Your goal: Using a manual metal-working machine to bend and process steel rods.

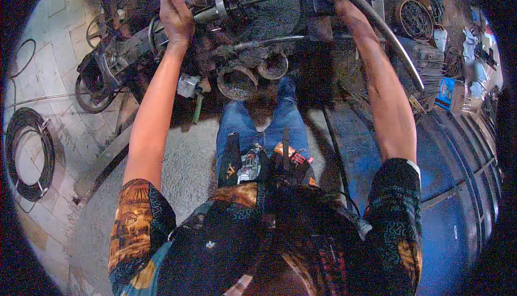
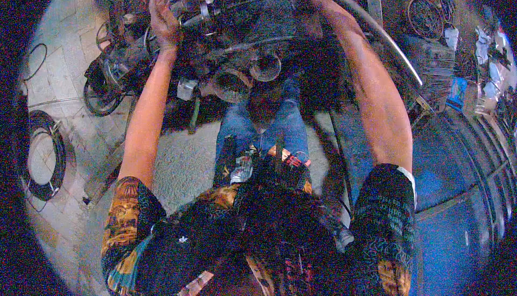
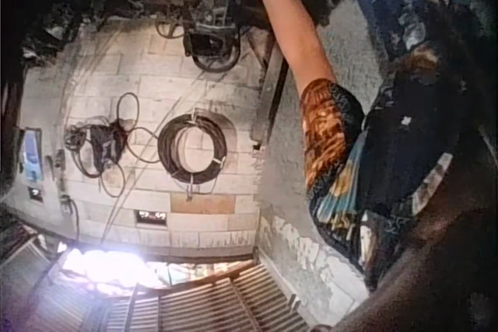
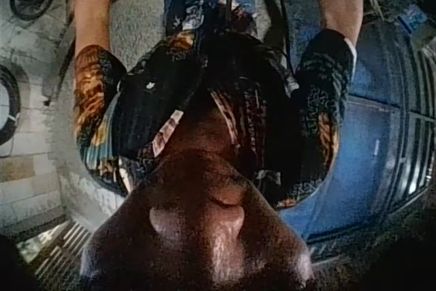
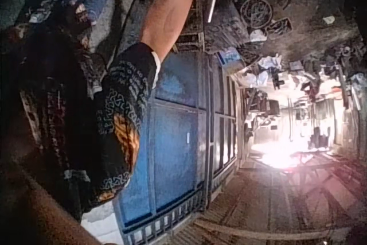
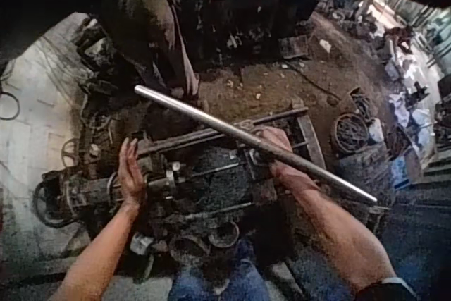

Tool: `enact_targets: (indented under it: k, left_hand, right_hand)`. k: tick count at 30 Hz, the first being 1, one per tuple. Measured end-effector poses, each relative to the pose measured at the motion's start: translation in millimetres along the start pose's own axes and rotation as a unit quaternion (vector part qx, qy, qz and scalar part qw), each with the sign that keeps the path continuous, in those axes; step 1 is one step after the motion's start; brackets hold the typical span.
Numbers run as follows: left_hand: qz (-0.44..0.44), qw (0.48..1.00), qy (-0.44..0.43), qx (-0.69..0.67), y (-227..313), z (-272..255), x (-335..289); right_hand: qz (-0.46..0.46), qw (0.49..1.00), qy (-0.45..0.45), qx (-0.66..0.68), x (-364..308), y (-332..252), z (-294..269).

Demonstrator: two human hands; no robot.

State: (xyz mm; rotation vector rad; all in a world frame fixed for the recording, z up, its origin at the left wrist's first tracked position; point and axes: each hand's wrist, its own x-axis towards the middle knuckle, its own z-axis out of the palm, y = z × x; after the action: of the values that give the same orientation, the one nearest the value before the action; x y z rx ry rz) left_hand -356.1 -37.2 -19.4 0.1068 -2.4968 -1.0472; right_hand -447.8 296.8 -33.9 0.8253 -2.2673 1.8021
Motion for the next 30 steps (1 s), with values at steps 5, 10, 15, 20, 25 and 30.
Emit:
enact_targets:
  k: [5,10,15,20,25,30]
  left_hand:
    - [0.034,0.998,0.011,-0.058,0,5,-2]
    - [0.016,0.999,-0.015,0.028,10,-4,1]
    - [0.000,1.000,-0.012,0.001,16,-3,1]
    - [0.014,1.000,-0.010,0.005,12,1,0]
    - [0.016,1.000,0.003,-0.003,11,2,0]
    - [0.030,0.998,0.013,0.062,13,4,2]
  right_hand:
    - [0.090,0.990,-0.004,0.111,-5,25,2]
    - [0.297,0.934,0.049,0.193,-6,-3,7]
    - [0.200,0.960,0.084,0.179,2,-39,7]
    - [0.293,0.939,0.009,0.180,-9,20,-4]
    - [0.299,0.938,0.050,0.170,-10,13,7]
    - [0.356,0.919,0.043,0.165,-14,8,3]
